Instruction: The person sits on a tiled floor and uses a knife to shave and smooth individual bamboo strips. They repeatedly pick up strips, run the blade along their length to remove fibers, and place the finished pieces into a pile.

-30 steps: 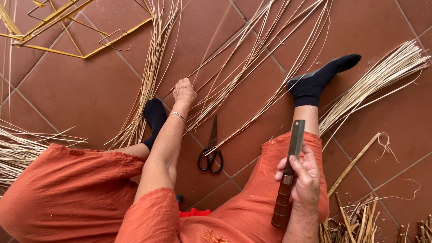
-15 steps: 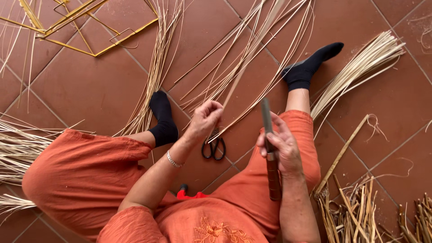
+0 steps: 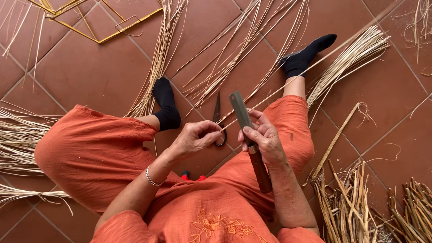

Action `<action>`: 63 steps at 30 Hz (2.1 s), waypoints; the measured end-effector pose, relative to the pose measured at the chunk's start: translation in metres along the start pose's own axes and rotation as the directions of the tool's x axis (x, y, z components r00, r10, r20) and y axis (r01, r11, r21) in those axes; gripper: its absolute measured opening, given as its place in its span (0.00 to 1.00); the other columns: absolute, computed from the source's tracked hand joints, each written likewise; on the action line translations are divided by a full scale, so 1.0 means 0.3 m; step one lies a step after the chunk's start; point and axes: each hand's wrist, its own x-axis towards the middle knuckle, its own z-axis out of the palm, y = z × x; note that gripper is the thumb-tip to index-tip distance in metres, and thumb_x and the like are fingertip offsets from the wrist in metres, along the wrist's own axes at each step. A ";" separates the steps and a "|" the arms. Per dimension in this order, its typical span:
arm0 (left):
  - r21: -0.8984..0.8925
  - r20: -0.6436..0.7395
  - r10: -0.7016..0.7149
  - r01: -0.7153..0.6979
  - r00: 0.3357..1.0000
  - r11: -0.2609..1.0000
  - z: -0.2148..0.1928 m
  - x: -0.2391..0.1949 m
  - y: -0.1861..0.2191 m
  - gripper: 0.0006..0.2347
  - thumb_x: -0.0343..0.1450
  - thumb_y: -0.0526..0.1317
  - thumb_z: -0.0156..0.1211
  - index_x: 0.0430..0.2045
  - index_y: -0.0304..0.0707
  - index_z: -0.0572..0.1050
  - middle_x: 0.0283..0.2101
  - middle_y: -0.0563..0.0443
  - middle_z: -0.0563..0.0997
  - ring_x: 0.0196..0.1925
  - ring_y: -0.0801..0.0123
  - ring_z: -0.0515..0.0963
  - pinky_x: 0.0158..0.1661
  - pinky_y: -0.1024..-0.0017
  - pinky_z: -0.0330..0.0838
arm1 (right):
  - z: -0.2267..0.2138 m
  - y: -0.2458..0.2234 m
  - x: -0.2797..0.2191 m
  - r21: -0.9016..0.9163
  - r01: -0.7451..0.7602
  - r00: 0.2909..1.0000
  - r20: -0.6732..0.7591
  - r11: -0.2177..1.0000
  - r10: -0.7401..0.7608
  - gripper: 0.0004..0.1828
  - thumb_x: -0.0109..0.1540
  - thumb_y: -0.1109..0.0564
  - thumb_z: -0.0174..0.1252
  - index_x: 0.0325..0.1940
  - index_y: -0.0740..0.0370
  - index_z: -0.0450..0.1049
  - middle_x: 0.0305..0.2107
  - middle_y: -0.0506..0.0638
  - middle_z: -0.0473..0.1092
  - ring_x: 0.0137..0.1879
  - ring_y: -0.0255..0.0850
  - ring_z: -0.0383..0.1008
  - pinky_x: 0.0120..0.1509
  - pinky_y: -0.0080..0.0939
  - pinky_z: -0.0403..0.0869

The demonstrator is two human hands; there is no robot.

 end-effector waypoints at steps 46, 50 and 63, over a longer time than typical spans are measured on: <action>-0.239 0.081 -0.209 0.222 0.975 0.945 -0.023 -0.068 -0.055 0.10 0.74 0.41 0.63 0.41 0.32 0.81 0.21 0.61 0.74 0.21 0.85 0.68 0.22 0.83 0.63 | 0.070 0.049 -0.034 -0.138 -0.111 0.988 0.091 0.984 0.124 0.15 0.69 0.63 0.51 0.58 0.67 0.59 0.30 0.54 0.73 0.30 0.34 0.74 0.30 0.31 0.75; -0.224 0.097 -0.212 0.229 0.972 0.947 -0.028 -0.083 -0.041 0.10 0.74 0.41 0.62 0.41 0.32 0.82 0.22 0.62 0.75 0.21 0.86 0.68 0.22 0.83 0.63 | 0.040 0.042 -0.034 -0.130 -0.094 0.992 0.067 0.987 0.104 0.13 0.68 0.63 0.51 0.55 0.68 0.60 0.28 0.55 0.74 0.27 0.35 0.74 0.29 0.31 0.75; -0.241 0.100 -0.298 0.314 0.949 0.919 -0.070 -0.116 -0.035 0.09 0.73 0.40 0.63 0.39 0.31 0.82 0.21 0.63 0.73 0.20 0.85 0.67 0.21 0.83 0.62 | -0.051 -0.024 -0.027 -0.046 -0.018 0.999 -0.042 0.999 0.016 0.10 0.69 0.63 0.52 0.52 0.64 0.61 0.27 0.55 0.74 0.25 0.35 0.73 0.24 0.27 0.68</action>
